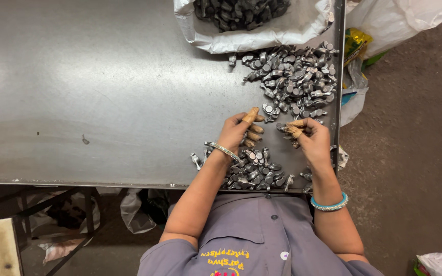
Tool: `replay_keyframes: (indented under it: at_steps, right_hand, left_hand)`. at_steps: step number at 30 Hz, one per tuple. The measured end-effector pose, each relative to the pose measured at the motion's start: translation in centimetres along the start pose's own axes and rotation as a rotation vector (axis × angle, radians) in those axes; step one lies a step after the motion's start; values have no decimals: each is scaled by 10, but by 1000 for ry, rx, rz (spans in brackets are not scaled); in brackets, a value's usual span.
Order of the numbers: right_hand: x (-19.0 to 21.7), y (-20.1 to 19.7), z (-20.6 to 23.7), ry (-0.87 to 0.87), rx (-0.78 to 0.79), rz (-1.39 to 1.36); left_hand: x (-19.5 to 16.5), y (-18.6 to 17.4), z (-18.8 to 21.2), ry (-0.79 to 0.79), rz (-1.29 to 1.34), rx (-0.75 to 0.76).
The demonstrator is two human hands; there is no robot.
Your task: The person sorts small silver metal castings on a metal table, picking items one at a time by hand, examining each, and placing accepted pieces into a white-lined bag or bin at the top of the table while rejected pieces stay in piles. The person continues this pick-and-sort handling throughout the episode.
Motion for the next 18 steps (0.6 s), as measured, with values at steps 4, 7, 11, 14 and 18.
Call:
replay_keyframes:
  at_steps: [4,7,11,14,18]
  right_hand:
    - [15,19,-2,36,137,-282]
    - [53,29,-19,-239,125,62]
    - [94,51,-24,-598,-8,811]
    - [77,55,-29,-506,13,777]
    - [36,32,-33,-267,73,271]
  left_hand:
    - [18,15,-9,-77,36,29]
    - [16,17,-12,-63,172,67]
    - [0,2,-8,8,296,37]
    - [-7,-9,-1,5,229,0]
    - [-11,-8,4,51,150,-14]
Point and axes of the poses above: each hand's wrist, its own z-axis away from the middle knuckle, its own y-axis out of the palm, x = y × z, the point moved 10 cm from there along -z, towards the middle knuckle, and after that the axes turned 9 degrees about -y, right-handed, at the moved point
